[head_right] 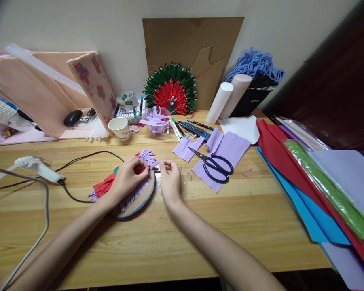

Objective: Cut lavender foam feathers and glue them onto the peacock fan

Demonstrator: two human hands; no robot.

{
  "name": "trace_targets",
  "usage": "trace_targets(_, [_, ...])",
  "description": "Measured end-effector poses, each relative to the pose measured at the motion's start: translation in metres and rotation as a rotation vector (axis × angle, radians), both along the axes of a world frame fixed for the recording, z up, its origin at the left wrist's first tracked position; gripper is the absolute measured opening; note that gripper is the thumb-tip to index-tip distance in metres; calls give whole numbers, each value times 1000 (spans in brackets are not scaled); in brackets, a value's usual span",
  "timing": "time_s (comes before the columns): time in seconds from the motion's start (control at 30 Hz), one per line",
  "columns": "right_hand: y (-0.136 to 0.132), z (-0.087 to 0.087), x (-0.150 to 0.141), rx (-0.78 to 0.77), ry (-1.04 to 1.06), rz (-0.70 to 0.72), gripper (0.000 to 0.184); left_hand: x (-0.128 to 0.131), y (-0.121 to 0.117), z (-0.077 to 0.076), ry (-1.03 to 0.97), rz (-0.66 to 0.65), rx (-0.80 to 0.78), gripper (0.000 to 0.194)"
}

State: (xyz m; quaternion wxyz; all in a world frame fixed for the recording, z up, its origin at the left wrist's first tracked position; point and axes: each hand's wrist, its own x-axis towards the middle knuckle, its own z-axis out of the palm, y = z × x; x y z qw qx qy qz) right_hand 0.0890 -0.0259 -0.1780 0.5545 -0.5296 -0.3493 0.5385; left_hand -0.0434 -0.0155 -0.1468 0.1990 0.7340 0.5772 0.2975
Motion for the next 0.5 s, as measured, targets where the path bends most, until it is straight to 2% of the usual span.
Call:
trace_targets(0.1, [-2,0,-4,-3,-37,-118,25,-1,-1,1,-19,13,-7,4])
trace_targets(0.17, [-3,1,-6,-1,-46,-136,24,-1,-1,1,-30,24,-12,5])
trace_targets(0.37, [-7,0,-9,5,-56,-110,22,-1,-1,1,-54,44,1,6])
trace_targets(0.5, [-9,2,-7,-29,-137,-59,17,-1,-1,0,-50,47,11,6])
